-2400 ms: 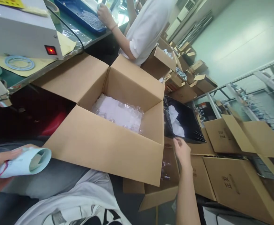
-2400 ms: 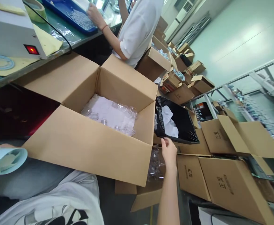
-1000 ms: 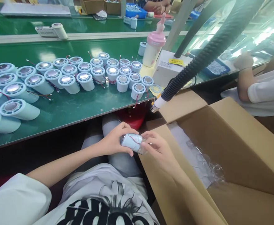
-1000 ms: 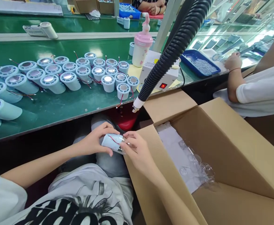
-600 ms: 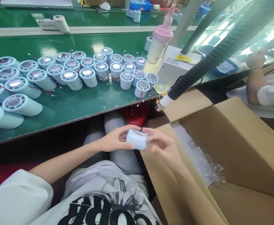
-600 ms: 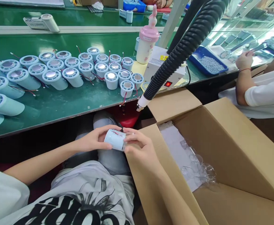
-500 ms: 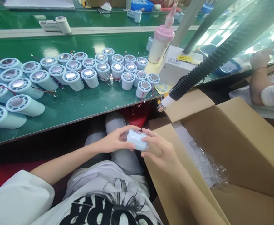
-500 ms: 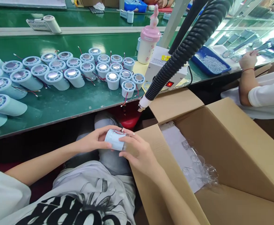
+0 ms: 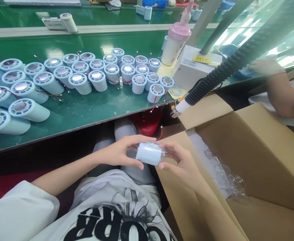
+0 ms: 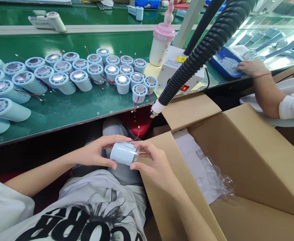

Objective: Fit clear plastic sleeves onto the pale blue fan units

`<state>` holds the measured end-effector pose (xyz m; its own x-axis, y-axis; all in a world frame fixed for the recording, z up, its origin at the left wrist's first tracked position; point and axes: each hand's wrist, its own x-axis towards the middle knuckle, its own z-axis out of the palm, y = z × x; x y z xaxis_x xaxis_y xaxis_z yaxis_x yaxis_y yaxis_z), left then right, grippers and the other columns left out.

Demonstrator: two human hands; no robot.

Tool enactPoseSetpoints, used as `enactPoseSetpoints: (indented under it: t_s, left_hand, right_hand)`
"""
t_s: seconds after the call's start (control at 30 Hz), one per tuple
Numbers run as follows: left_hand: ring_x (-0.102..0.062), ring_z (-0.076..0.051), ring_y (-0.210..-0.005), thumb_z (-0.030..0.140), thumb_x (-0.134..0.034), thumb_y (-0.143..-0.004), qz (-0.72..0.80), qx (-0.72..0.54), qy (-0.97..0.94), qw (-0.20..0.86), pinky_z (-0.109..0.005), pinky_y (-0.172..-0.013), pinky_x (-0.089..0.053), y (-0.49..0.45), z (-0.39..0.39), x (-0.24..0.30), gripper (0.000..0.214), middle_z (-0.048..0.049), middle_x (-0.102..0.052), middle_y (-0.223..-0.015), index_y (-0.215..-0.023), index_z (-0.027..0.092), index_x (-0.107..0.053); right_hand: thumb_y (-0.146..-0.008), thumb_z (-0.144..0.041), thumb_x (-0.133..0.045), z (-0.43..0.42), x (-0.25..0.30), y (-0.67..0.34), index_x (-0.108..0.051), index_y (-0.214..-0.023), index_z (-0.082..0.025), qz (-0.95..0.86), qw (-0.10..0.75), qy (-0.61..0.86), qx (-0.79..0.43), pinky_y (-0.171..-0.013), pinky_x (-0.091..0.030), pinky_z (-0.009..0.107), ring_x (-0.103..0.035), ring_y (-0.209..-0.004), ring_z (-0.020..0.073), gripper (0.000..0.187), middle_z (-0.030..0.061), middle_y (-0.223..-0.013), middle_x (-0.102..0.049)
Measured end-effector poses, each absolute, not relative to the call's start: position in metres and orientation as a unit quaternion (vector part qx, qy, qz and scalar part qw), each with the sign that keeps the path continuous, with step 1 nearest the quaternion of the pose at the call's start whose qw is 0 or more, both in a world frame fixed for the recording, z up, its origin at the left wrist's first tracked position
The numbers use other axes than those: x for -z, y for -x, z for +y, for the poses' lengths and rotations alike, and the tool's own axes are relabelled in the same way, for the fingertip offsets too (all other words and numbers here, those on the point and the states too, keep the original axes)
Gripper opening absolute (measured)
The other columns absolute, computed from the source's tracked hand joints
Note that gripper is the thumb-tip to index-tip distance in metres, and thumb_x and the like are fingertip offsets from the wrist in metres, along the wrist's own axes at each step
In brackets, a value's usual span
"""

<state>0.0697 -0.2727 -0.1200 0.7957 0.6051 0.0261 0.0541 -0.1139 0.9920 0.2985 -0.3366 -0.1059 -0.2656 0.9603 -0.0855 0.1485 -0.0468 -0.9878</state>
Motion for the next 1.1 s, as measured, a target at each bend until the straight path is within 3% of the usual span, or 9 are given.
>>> enactPoseSetpoints:
  t_s: [0.2, 0.67, 0.93, 1.1]
  left_hand:
    - [-0.050, -0.025, -0.125, 0.025, -0.078, -0.070, 0.215, -0.217, -0.717, 0.626, -0.033, -0.098, -0.047, -0.069, -0.272, 0.118, 0.074, -0.0115, -0.049, -0.140, -0.136, 0.027, -0.047]
    - [-0.044, -0.025, -0.131, 0.022, -0.077, -0.070, 0.191, -0.226, -0.733, 0.613, -0.035, -0.102, -0.045, -0.068, -0.271, 0.119, 0.073, -0.0113, -0.048, -0.141, -0.136, 0.027, -0.046]
    - [-0.045, -0.027, -0.130, 0.022, -0.078, -0.069, 0.179, -0.238, -0.743, 0.599, -0.039, -0.104, -0.043, -0.069, -0.269, 0.120, 0.073, -0.0133, -0.049, -0.140, -0.135, 0.025, -0.048]
    - [-0.045, -0.028, -0.130, 0.020, -0.078, -0.069, 0.160, -0.253, -0.753, 0.586, -0.040, -0.103, -0.043, -0.069, -0.269, 0.120, 0.072, -0.0136, -0.047, -0.142, -0.135, 0.027, -0.048]
  right_hand:
    - [-0.076, -0.035, -0.072, -0.336, 0.103, -0.295, -0.056, -0.102, -0.024, -0.482, 0.376, 0.477, -0.632, -0.069, -0.054, 0.026, -0.064, -0.086, 0.0161, 0.033, 0.0031, -0.100, -0.066]
    - [-0.076, -0.058, -0.063, -0.332, 0.111, -0.287, -0.051, -0.093, -0.019, -0.339, 0.354, 0.496, -0.717, -0.051, -0.055, 0.024, -0.062, -0.057, 0.0122, 0.044, -0.0011, -0.071, -0.062]
    - [-0.079, -0.067, -0.051, -0.332, 0.114, -0.281, -0.051, -0.093, -0.017, -0.280, 0.318, 0.483, -0.766, -0.035, -0.043, 0.016, -0.058, -0.039, 0.0114, 0.051, -0.0010, -0.052, -0.061]
    - [-0.083, -0.066, -0.044, -0.330, 0.110, -0.278, -0.055, -0.090, -0.016, -0.234, 0.275, 0.472, -0.804, -0.030, -0.034, 0.012, -0.052, -0.035, 0.0075, 0.052, 0.0035, -0.056, -0.065]
